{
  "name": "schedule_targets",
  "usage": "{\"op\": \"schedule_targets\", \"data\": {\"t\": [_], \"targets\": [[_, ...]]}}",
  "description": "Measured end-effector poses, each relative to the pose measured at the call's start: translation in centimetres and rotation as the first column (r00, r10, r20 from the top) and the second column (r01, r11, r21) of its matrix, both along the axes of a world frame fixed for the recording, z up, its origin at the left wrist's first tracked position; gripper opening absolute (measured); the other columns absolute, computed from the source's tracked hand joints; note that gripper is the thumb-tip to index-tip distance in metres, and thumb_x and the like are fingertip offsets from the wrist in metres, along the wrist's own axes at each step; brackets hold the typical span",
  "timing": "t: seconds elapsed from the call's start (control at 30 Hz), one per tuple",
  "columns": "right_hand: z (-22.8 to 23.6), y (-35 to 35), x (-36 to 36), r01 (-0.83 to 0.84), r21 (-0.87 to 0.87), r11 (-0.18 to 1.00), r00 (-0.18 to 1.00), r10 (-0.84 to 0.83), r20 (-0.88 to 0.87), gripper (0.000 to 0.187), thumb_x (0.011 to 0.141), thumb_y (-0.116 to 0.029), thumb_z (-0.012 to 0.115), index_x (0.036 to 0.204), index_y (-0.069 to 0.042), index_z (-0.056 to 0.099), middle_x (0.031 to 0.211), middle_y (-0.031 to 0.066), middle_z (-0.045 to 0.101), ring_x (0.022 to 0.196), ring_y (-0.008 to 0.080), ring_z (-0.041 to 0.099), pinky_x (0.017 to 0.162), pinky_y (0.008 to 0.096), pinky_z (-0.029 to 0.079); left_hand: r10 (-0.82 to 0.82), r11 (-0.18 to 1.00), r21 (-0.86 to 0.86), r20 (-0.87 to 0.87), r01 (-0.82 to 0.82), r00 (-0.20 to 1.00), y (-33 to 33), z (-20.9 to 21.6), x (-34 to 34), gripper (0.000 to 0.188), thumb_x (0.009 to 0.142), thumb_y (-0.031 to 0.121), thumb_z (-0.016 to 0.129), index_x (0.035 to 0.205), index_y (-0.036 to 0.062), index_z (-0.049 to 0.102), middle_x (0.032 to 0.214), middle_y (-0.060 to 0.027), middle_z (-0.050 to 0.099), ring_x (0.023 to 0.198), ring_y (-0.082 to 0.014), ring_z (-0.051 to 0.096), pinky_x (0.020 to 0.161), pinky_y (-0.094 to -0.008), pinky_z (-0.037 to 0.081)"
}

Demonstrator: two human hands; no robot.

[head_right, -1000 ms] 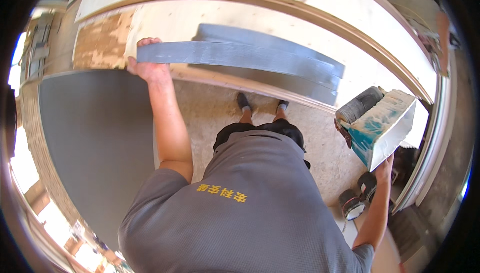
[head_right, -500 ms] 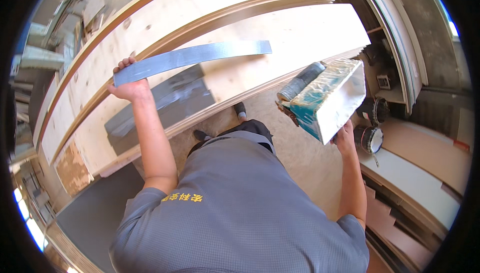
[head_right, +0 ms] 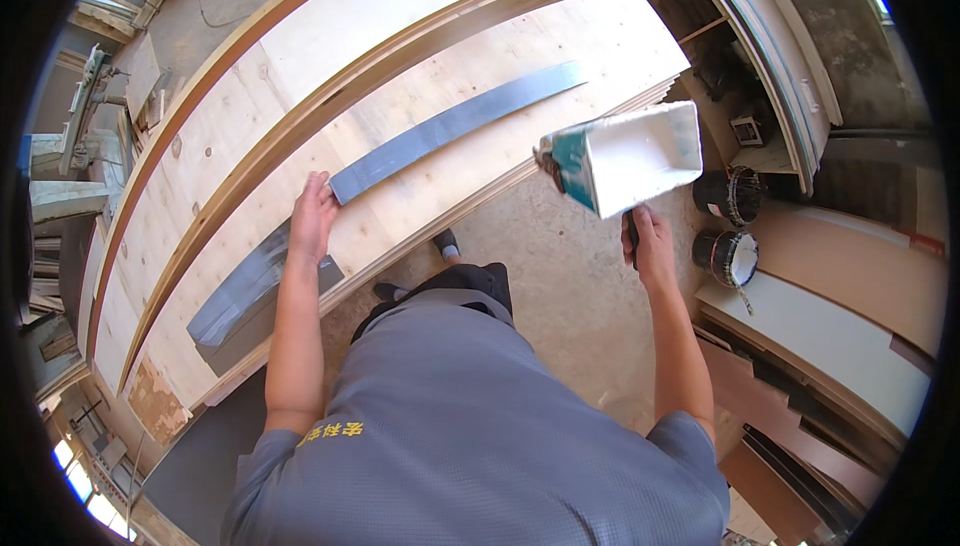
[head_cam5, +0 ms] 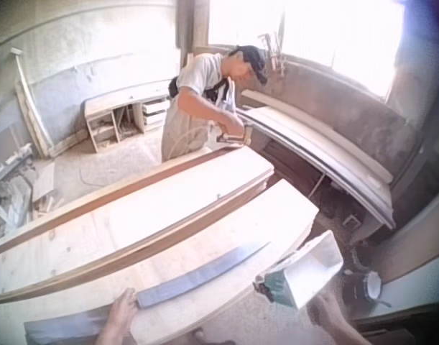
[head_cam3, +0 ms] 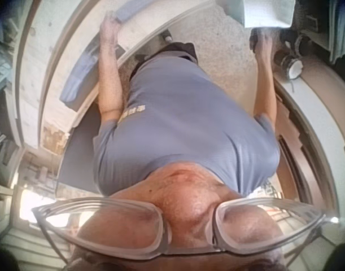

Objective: The person applies glue onto strips using a roller, retrieves a chisel from a cabinet, scrapes glue off a wooden board using the chisel, and wipes the board with a cloth.

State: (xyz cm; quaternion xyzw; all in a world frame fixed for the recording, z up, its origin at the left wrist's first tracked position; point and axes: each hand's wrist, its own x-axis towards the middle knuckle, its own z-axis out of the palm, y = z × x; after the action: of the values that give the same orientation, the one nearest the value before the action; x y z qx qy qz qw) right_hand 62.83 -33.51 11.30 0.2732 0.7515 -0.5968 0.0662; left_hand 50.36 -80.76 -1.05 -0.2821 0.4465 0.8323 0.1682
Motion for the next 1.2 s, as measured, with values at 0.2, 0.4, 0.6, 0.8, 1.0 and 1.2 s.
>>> {"op": "schedule_targets", "data": {"t": [0.2, 0.4, 0.6, 0.8, 1.0, 1.2], "targets": [[-0.7, 0.3, -5.3, 0.090, 0.108, 0.990, 0.996, -0.091, -0.001, 0.041, 0.099, -0.042, 0.045, 0.076, -0.008, 0.052, 0.054, -0.0010, 0.045, 0.040, 0.0078, 0.039, 0.035, 0.0233, 0.031, -0.350, 0.389, -0.917, -0.239, -0.092, 0.906, -3.1, 5.0, 3.1, 0.064, 0.084, 0.014, 0.067, 0.139, 0.0029, 0.037, 0.131, -0.0173, 0.053, 0.125, -0.0263, 0.048, 0.108, -0.0408, 0.032], [-1.7, -0.8, -9.1, -0.090, 0.091, 0.992, 0.993, 0.096, -0.072, 0.038, 0.100, -0.037, 0.044, 0.076, -0.009, 0.053, 0.052, -0.0023, 0.043, 0.037, 0.0067, 0.037, 0.034, 0.0220, 0.028, -0.088, 0.093, -0.971, -0.229, -0.221, 0.969, -12.8, 5.3, 12.2, 0.052, 0.086, 0.011, 0.064, 0.133, 0.0038, 0.043, 0.123, -0.0146, 0.059, 0.117, -0.0251, 0.054, 0.100, -0.0394, 0.039], [-1.2, -7.3, -12.6, -0.439, -0.035, 0.898, 0.897, 0.437, -0.062, 0.038, 0.101, -0.034, 0.043, 0.078, -0.006, 0.052, 0.053, -0.0019, 0.042, 0.040, 0.0054, 0.035, 0.037, 0.0209, 0.028, 0.421, 0.044, -0.996, -0.048, -0.073, 0.906, -21.4, 5.6, 24.1, 0.054, 0.087, 0.016, 0.063, 0.133, -0.0019, 0.040, 0.125, -0.0187, 0.057, 0.114, -0.0278, 0.056, 0.097, -0.0365, 0.042], [-1.9, -10.7, -12.7, -0.602, -0.052, 0.797, 0.797, 0.595, -0.102, 0.034, 0.102, -0.028, 0.042, 0.082, -0.003, 0.054, 0.054, -0.0018, 0.043, 0.041, 0.0053, 0.034, 0.038, 0.0210, 0.027, 0.458, 0.011, -0.998, -0.046, -0.057, 0.888, -31.5, 1.0, 33.1, 0.070, 0.078, 0.014, 0.064, 0.137, -0.0072, 0.033, 0.130, -0.0250, 0.052, 0.123, -0.0365, 0.049, 0.104, -0.0370, 0.037], [0.2, -14.4, -8.3, -0.555, 0.040, 0.831, 0.824, 0.556, -0.108, 0.039, 0.101, -0.034, 0.040, 0.078, -0.005, 0.053, 0.052, -0.0012, 0.043, 0.039, 0.0065, 0.035, 0.037, 0.0218, 0.027, 0.234, 0.021, -0.988, 0.155, 0.154, 0.960, -29.2, 1.7, 28.9, 0.080, 0.077, 0.012, 0.066, 0.143, -0.0054, 0.024, 0.142, -0.0303, 0.035, 0.132, -0.0392, 0.037, 0.110, -0.0387, 0.029], [1.7, -20.0, 2.0, -0.203, 0.046, 0.978, 0.974, 0.207, -0.096, 0.038, 0.099, -0.036, 0.044, 0.074, -0.009, 0.053, 0.052, -0.0002, 0.046, 0.038, 0.0088, 0.039, 0.035, 0.0231, 0.030, 0.102, -0.145, -0.960, 0.228, 0.241, 0.968, -23.6, 5.2, 27.3, 0.088, 0.071, 0.021, 0.077, 0.143, 0.0038, 0.029, 0.130, -0.0223, 0.046, 0.124, -0.0380, 0.041, 0.102, -0.0476, 0.035]]}}
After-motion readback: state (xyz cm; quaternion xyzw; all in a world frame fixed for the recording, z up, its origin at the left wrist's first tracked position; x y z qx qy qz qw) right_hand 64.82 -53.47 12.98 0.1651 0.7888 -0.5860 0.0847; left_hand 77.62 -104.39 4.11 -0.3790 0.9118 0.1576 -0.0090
